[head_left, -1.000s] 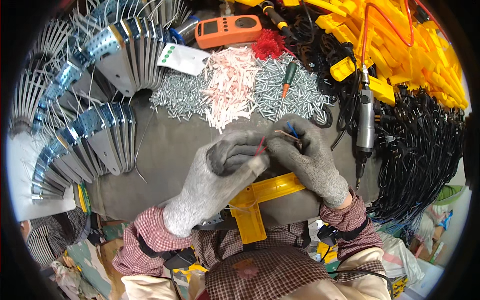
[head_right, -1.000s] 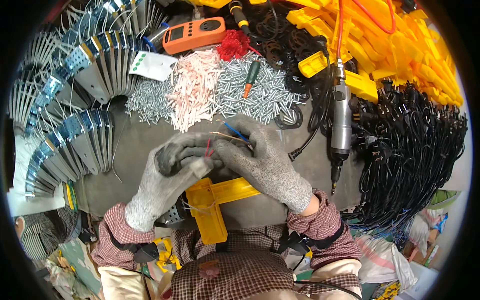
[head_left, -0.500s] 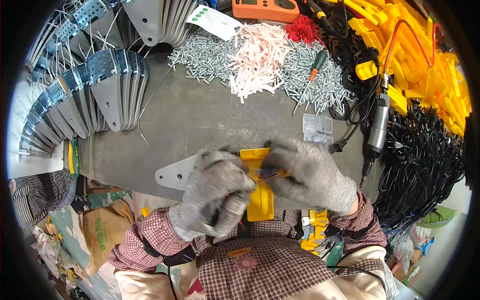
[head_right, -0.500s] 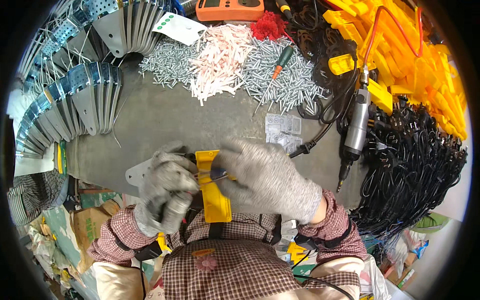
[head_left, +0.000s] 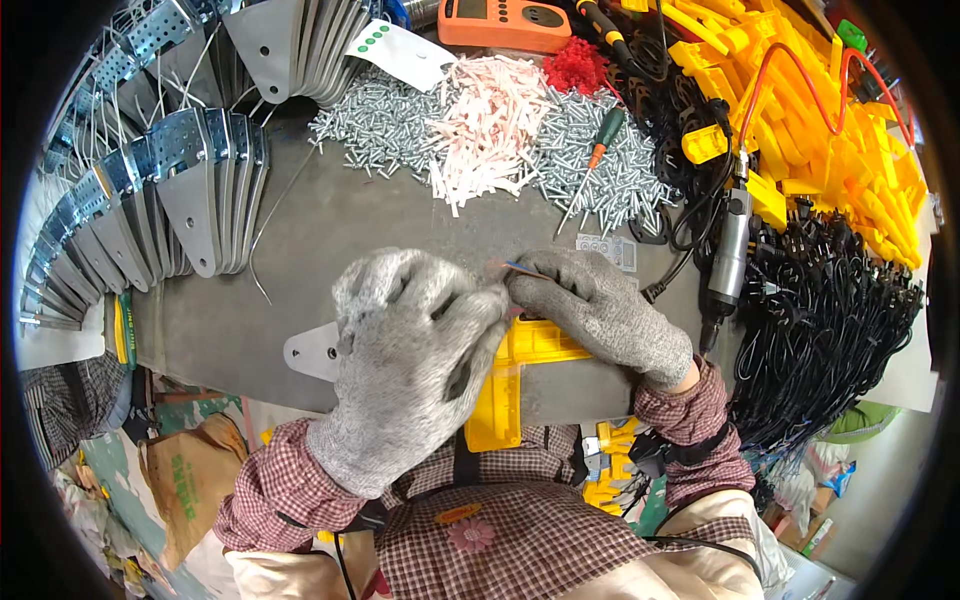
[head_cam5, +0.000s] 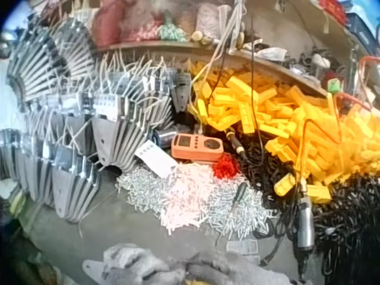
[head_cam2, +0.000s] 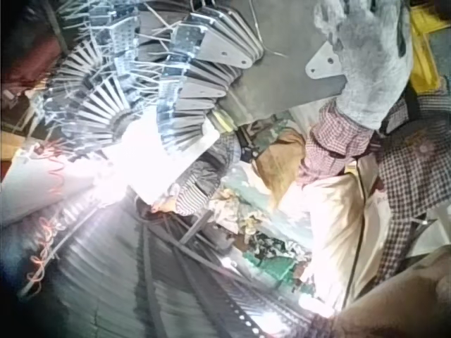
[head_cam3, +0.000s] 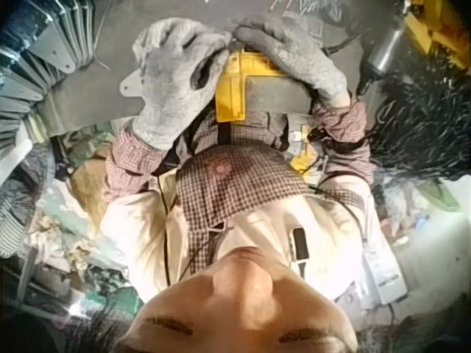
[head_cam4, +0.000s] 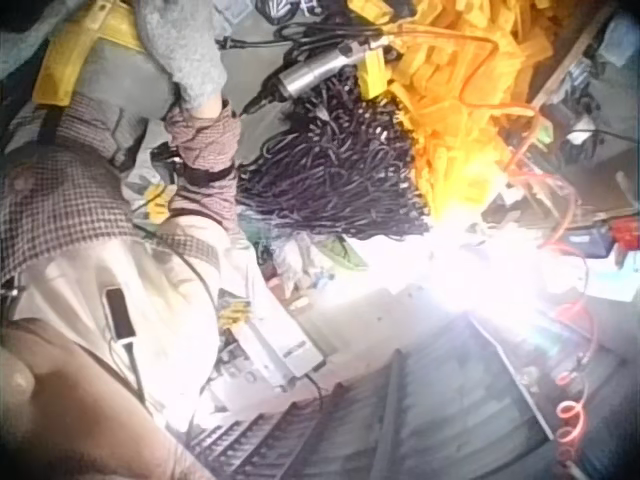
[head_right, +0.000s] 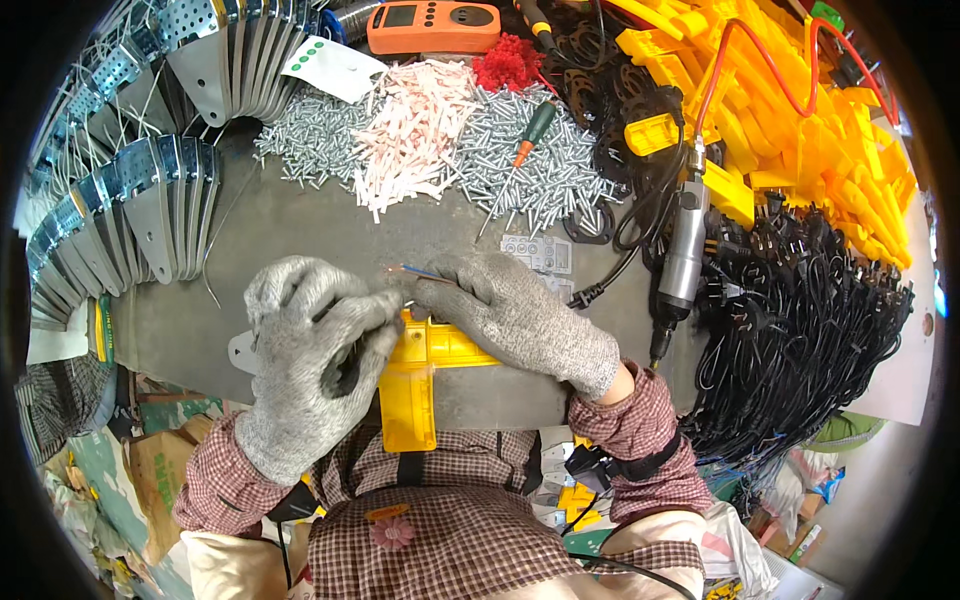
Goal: Soldering wires and using an electric screwdriver to assemble small electronic components into a yellow casing.
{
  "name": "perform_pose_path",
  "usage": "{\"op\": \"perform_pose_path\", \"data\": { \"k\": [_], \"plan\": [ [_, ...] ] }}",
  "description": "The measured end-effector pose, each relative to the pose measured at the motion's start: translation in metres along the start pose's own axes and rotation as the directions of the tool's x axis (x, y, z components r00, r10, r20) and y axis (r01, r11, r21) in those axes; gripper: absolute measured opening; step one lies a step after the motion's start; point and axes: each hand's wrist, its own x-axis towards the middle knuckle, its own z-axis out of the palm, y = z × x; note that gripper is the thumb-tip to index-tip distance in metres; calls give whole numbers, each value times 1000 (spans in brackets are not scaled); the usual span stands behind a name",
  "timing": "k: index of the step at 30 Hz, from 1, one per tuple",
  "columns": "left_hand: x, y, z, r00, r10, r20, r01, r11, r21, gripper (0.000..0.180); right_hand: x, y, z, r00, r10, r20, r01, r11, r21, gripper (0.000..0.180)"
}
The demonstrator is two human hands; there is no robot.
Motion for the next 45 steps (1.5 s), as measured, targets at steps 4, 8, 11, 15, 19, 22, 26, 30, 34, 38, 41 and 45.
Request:
{"op": "perform_pose_path", "data": {
  "k": [4, 8, 11, 15, 19, 22, 26, 30, 34, 38, 41, 45],
  "plan": [
    [3, 4, 2, 999, 27, 44, -33, 989, 144, 14, -3, -9, 1, 999, 42, -18, -42, 999, 3, 27],
    [3, -1, 4, 998, 39, 46, -43, 997, 69, 25, -1, -8, 1, 997, -76, 5, 76, 997, -21, 26],
    [-1, -8, 9, 990, -127, 55, 138, 927, -349, 35, 1, 0, 6, 959, -279, -48, 270, 952, -140, 25],
    [-4, -5, 9, 905, -347, 245, 410, 559, -721, 36, -4, 9, 17, 992, 21, -122, 12, 963, 270, 24],
    [-3, -14, 7, 977, -192, 89, 205, 748, -632, 30, -2, -6, 18, 981, 136, -135, -63, 895, 443, 18],
    [-6, -15, 6, 951, -273, 146, 295, 653, -698, 24, 1, -30, 24, 981, 139, -138, -49, 858, 512, 15],
    [-6, -16, 1, 960, -241, 139, 274, 727, -630, 23, 1, -12, 9, 998, 41, 37, -55, 759, 649, 17],
    [-7, -16, 4, 957, -256, 137, 284, 726, -626, 20, 4, 14, 11, 997, 64, 46, -79, 837, 542, 17],
    [-7, -14, 0, 915, -341, 217, 389, 599, -700, 17, 4, -17, 27, 997, 2, -74, 33, 881, 472, 17],
    [-4, -9, -7, 881, -352, 315, 461, 500, -733, 15, 1, 14, 21, 998, -59, -27, 64, 831, 552, 16],
    [-4, -12, -4, 917, -316, 243, 386, 549, -742, 17, -4, 5, 24, 998, -16, -58, 45, 828, 558, 16],
    [-6, -10, -6, 900, -337, 275, 413, 461, -786, 17, -10, -13, 30, 985, -50, -164, 120, 886, 448, 16]
  ]
}}
